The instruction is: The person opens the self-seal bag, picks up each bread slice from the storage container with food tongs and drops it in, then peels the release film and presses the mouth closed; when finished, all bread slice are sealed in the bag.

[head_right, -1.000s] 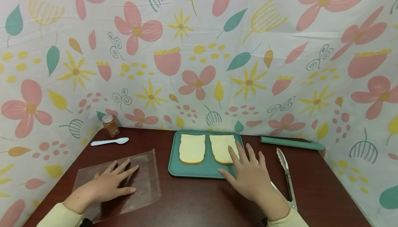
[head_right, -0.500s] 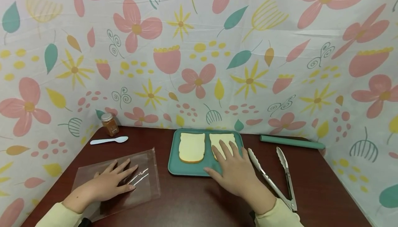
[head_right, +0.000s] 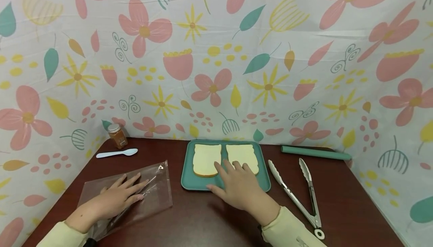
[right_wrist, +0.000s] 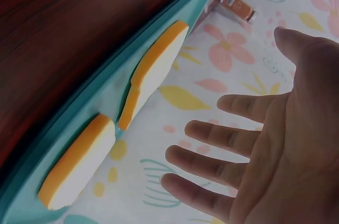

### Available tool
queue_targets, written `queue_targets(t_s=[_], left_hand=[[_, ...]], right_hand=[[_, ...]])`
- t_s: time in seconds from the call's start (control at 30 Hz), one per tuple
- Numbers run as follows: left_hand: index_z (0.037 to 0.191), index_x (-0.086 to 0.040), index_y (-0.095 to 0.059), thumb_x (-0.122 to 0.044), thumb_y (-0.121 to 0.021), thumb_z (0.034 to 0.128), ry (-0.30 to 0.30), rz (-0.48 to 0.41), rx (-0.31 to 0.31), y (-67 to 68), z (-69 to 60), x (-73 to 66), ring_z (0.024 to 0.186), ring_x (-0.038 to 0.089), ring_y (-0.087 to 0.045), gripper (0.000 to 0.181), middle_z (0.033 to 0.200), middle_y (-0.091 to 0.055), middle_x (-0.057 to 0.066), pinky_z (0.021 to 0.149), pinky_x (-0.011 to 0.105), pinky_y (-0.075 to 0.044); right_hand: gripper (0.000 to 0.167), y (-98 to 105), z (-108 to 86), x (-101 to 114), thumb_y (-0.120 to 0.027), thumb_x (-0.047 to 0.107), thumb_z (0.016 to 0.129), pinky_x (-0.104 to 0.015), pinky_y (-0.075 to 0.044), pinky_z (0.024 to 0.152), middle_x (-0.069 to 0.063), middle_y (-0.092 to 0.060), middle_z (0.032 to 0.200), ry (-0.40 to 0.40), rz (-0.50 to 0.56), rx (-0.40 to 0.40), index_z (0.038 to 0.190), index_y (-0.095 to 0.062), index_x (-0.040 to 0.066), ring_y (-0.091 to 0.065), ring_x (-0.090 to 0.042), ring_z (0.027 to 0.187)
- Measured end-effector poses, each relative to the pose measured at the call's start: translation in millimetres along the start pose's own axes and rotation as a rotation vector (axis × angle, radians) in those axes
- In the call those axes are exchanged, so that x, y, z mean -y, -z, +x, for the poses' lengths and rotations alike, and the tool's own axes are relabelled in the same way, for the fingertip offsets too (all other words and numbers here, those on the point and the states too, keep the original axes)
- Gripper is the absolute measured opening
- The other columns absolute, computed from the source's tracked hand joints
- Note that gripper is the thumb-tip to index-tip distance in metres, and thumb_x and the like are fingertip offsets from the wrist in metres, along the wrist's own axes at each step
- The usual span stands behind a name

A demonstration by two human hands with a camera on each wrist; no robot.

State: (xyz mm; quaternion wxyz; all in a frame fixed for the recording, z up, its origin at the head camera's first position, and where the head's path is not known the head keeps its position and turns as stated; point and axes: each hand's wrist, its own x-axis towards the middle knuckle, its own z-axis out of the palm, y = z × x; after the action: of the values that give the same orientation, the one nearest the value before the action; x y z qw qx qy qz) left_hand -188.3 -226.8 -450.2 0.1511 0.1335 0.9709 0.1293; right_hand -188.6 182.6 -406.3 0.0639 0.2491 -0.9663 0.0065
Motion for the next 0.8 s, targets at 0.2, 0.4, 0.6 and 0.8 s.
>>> queue_targets(t_s=[0.2, 0.4, 0.6, 0.8], left_hand=[[0.164, -0.040, -0.042, -0.050, -0.043, 0.1142, 0.026, -0.034, -0.034, -0.7, 3.6, 1.8, 0.160, 0.061, -0.021, 0.051, 0.178, -0.029, 0.008, 0.105, 0.100, -0.017], [0.167, -0.039, -0.035, -0.051, -0.037, 0.1157, 0.027, -0.021, -0.122, 2.1, 1.6, -2.3, 0.159, 0.061, -0.022, 0.053, 0.179, -0.027, 0.011, 0.105, 0.099, -0.019], [0.168, -0.041, -0.032, -0.049, -0.036, 0.1165, 0.028, 0.003, -0.196, 4.7, -2.4, -12.8, 0.158, 0.062, -0.024, 0.052, 0.178, -0.028, 0.013, 0.104, 0.098, -0.026], [0.168, -0.040, -0.032, -0.045, -0.037, 0.1169, 0.052, 0.021, -0.219, 4.2, -4.3, -23.4, 0.159, 0.061, -0.024, 0.052, 0.178, -0.028, 0.013, 0.103, 0.095, -0.032]], right_hand=[[0.076, -3, 8.5, 7, -0.046, 0.070, 0.106, -0.062, -0.053, 0.106, -0.015, -0.057, 0.156, 0.006, 0.049, 0.046, 0.162, -0.048, 0.018, -0.061, -0.041, 0.135], [0.064, -5, 25.9, 20, -0.052, 0.058, 0.109, -0.059, -0.055, 0.109, -0.011, -0.066, 0.146, 0.042, 0.223, 0.036, 0.155, -0.056, 0.013, -0.066, -0.035, 0.131], [0.041, -2, 54.5, 42, -0.059, 0.041, 0.111, -0.039, -0.064, 0.092, -0.006, -0.074, 0.131, 0.079, 0.553, 0.036, 0.137, -0.070, 0.011, -0.075, -0.020, 0.110], [0.034, -5, 86.7, 72, -0.066, 0.037, 0.107, -0.026, -0.057, 0.075, 0.000, -0.079, 0.113, 0.019, 0.829, 0.137, 0.128, -0.076, 0.013, -0.073, -0.017, 0.091]])
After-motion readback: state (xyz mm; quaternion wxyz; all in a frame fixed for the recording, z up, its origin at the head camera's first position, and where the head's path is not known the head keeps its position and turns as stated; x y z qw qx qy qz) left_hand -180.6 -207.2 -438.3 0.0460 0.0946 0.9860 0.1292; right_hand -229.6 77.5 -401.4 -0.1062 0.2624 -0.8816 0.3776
